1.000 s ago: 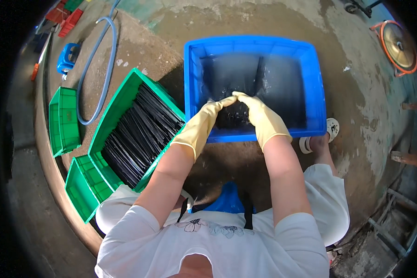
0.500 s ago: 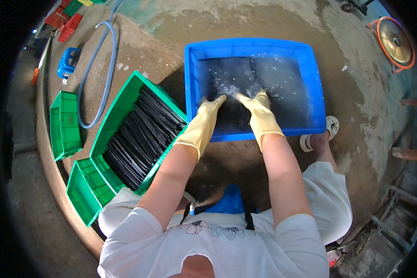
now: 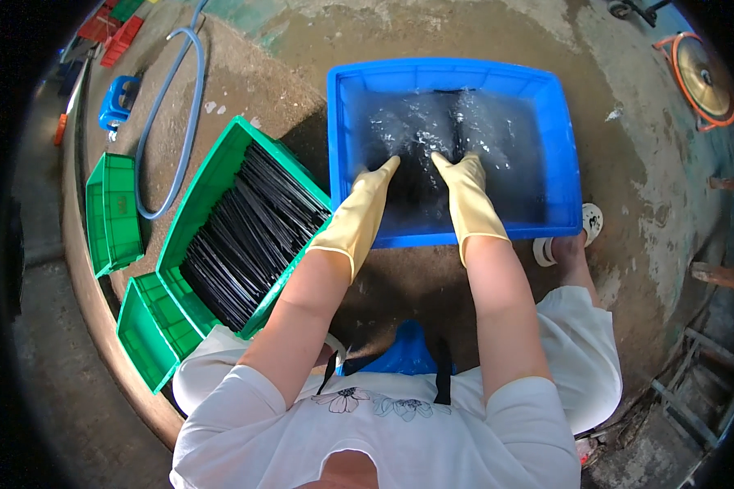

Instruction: The person rinses bundles of long, black industrial parts in a blue basin of water and transfers them into a green plastic crate, handling them by hand while wearing gloves.

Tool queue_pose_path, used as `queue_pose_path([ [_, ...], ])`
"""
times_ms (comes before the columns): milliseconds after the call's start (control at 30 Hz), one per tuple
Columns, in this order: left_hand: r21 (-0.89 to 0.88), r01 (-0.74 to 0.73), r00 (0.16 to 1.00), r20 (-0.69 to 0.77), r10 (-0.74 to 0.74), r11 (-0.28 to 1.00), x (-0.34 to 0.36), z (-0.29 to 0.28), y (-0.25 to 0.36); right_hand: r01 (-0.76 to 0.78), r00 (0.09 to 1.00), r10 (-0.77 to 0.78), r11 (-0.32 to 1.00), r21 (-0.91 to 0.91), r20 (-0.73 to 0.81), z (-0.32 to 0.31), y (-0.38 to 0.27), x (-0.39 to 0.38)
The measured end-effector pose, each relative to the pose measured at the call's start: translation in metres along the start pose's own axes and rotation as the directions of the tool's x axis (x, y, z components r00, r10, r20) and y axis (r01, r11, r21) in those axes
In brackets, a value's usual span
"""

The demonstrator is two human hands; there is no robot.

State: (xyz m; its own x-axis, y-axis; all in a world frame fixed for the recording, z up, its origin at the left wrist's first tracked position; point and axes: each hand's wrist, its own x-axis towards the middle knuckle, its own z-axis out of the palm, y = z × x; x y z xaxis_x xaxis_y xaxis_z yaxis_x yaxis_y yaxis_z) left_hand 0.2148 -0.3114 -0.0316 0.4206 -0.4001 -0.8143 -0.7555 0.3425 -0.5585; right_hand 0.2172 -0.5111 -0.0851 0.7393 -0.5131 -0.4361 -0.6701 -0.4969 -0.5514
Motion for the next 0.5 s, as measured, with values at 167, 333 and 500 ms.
queue_pose_path([
  [167,0.418,-0.045,0.998,0.062,0.020,0.907,-0.028,-0.016,-0.025,-0.079,0.919,-0.136,0.857,0.510,0.371,-0.003,-0.003,-0.014],
  [333,0.299,-0.086,0.967,-0.205,0.152,0.950,-0.037,-0.011,-0.031,-0.603,0.675,-0.011,0.568,0.561,0.737,-0.026,-0.033,-0.059],
  [500,0.753,-0.015,0.998,0.054,0.039,-0.657,0.002,-0.012,-0.010,-0.528,0.689,-0.158,0.559,0.639,0.707,-0.031,-0.035,-0.063],
])
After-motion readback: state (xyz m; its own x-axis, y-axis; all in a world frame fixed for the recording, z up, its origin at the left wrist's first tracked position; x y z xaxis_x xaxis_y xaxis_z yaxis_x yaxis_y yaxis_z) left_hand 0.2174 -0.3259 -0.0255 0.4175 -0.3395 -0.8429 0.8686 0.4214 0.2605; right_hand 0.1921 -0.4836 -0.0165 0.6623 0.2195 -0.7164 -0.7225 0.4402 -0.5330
